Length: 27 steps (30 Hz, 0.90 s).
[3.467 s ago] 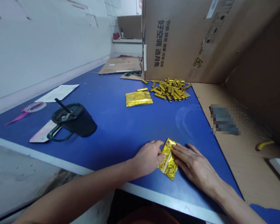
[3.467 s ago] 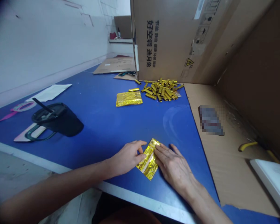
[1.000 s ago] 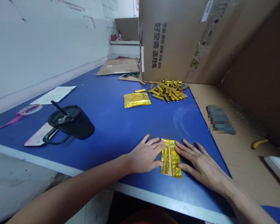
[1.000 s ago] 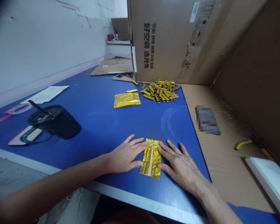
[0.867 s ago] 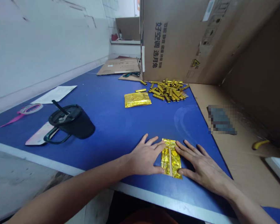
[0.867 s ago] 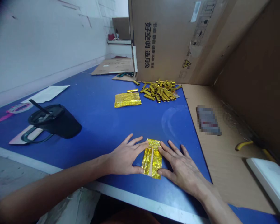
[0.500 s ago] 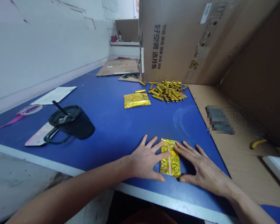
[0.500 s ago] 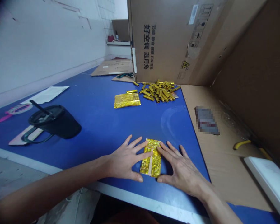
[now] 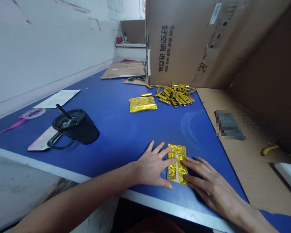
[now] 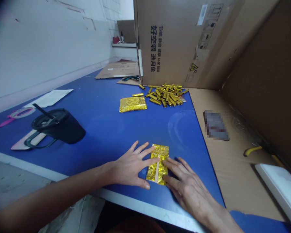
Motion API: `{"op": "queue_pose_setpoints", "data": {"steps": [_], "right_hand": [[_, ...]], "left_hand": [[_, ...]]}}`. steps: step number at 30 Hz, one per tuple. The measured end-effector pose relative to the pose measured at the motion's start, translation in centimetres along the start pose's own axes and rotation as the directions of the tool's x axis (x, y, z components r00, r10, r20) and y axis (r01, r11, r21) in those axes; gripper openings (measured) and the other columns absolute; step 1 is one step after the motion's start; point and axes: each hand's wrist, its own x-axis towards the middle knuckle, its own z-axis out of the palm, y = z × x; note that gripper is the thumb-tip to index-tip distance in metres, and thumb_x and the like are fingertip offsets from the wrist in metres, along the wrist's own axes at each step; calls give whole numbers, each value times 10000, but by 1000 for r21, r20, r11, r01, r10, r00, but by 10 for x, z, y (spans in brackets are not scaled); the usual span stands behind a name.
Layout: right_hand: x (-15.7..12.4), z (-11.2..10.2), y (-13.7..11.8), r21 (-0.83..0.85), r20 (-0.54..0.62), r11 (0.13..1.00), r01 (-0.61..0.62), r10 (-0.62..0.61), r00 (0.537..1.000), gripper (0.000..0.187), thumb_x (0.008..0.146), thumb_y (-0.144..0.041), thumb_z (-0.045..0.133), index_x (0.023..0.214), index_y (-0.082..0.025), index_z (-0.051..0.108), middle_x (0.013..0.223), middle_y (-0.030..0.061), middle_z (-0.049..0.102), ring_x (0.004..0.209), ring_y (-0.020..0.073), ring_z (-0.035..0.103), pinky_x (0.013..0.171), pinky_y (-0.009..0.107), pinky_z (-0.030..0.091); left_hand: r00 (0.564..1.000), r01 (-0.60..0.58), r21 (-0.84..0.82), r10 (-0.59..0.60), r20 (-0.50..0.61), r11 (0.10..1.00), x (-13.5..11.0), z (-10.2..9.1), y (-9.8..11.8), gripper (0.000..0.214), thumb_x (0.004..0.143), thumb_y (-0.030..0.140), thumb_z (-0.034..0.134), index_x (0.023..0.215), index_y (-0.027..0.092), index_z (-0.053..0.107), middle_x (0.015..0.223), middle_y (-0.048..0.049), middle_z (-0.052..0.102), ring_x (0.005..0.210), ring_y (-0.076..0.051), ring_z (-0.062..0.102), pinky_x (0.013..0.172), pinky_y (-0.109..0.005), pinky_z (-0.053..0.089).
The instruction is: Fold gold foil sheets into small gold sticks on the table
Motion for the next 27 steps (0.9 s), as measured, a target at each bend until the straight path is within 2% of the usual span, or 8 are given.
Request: {"op": "queue_pose_setpoints", "data": {"steps": [6,11,15,18,19,21,24,27], "right_hand": [[4,0,-2,86,-47,996,-14,18,999,242,786,-126,431,910,-237,607,997,58,588,971,166,516,927,433,322],[7,-7,-2,108,61,994,-7,0,998,303,797,-129,407,1032,-261,547,1095,57,546,1045,171,472,920,440,326],[7,-1,-2,136,-22,991,-4,7,1000,299,792,-87,394,969,-248,574,1037,56,567,1003,158,495,935,435,297],[6,7,1,245,-91,970,6,17,996,224,805,-118,393,896,-212,576,973,66,579,923,162,525,888,410,349],[6,9,1,306,-106,952,-17,51,993,197,810,-137,394,873,-205,569,948,67,583,898,164,530,853,387,381],[6,11,2,434,-120,892,-125,194,974,165,822,-180,393,845,-205,554,878,58,594,843,165,538,764,335,431],[8,12,2,563,-80,757,-332,450,889,169,827,-249,394,803,-210,556,760,28,599,724,155,551,668,286,446],[13,13,3,634,5,633,-444,571,821,199,814,-301,407,734,-194,555,679,5,593,631,136,543,603,253,441]], "left_hand": [[1000,11,-15,-11,18,1000,0,-1,0,806,586,717,410,1257,291,273,1362,-103,190,1217,-374,128,907,-600,56],[1000,8,-31,-7,25,1000,0,-3,1,793,599,708,406,1257,288,270,1361,-113,184,1218,-374,124,904,-602,62],[1000,6,-26,-6,27,1000,1,-3,1,791,601,702,414,1254,278,281,1358,-120,185,1216,-381,121,901,-606,56],[1000,7,-22,-6,29,1000,1,-3,1,790,603,703,409,1256,279,278,1361,-115,181,1214,-381,125,898,-611,60],[1000,7,-18,-7,25,1000,1,-3,1,791,601,703,412,1256,280,278,1361,-112,182,1214,-379,128,898,-611,64],[1000,7,-11,-7,8,1000,0,-3,1,789,595,701,425,1249,281,291,1357,-107,196,1211,-377,142,896,-611,81],[999,18,-5,-18,-32,1000,0,-2,3,693,643,657,429,1225,295,330,1337,-98,249,1206,-364,177,899,-602,114],[996,64,-17,-64,-58,998,1,0,5,493,759,554,364,1198,330,359,1315,-71,296,1207,-328,203,903,-586,144]]}}
